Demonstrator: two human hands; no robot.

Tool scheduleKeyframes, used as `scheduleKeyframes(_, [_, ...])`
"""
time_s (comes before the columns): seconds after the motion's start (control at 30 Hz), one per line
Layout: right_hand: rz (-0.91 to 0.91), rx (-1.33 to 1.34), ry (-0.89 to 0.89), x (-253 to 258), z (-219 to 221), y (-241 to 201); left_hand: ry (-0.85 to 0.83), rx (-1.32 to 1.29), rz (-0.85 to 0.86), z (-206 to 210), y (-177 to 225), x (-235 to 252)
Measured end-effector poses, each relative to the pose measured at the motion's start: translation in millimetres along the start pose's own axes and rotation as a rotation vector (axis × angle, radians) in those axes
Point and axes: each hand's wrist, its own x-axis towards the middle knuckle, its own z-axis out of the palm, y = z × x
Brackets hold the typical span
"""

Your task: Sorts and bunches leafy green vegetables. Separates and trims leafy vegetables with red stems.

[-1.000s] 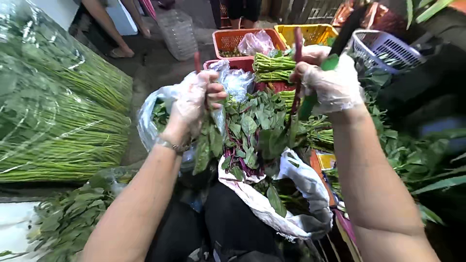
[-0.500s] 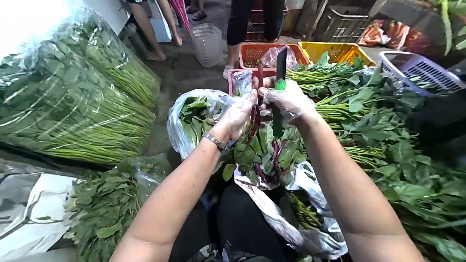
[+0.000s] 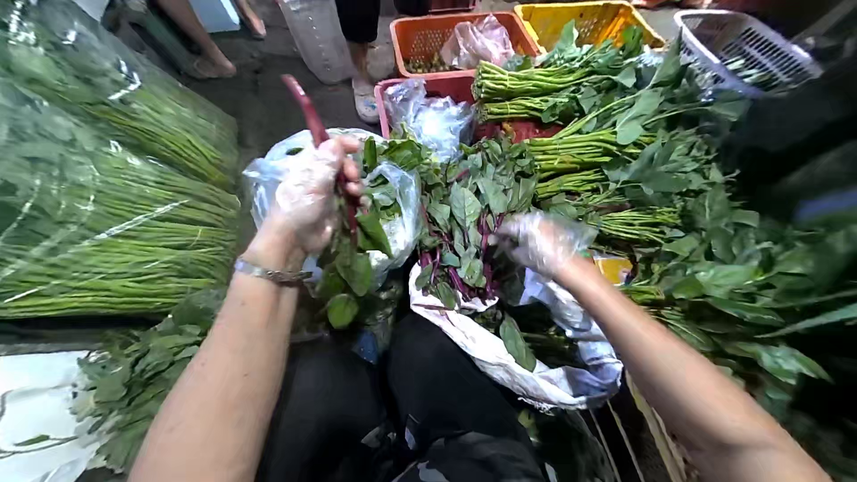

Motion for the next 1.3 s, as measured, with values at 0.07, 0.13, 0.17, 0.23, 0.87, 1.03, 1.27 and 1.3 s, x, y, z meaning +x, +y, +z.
scheduleKeyframes(0.07, [0.068,-0.053,-0.140,-22,40,16,-0.007,-0.030,0.010,-11,-4,-11])
scheduleKeyframes(0.13, [0.088,-0.051,-0.239,-35,66,19,0.036,-0.045,-0.004,-13,-10,-16])
scheduleKeyframes(0.17, [0.080,-0.054,-0.254,-38,71,18,0.066,-0.054,-0.026,-10,-14,-16])
scheduleKeyframes(0.23, [0.048,-0.027,-0.254,-37,69,18,0.080,-0.070,-0.067,-2,-19,-15])
scheduleKeyframes(0.87, [0.006,1.039,0.457,27,-148,-28,-0.001,-0.037,-0.011,59,22,19])
scheduleKeyframes(1.03, [-0.126,0.971,0.323,52,-116,-76,-0.067,0.000,0.015,84,18,20])
scheduleKeyframes(1.27, [-0.119,1.117,0.393,68,-95,-111,-0.095,0.259,-0.027,69,1,11])
scheduleKeyframes(1.3, [-0.125,1.110,0.399,69,-94,-113,-0.107,0.285,-0.050,69,2,11])
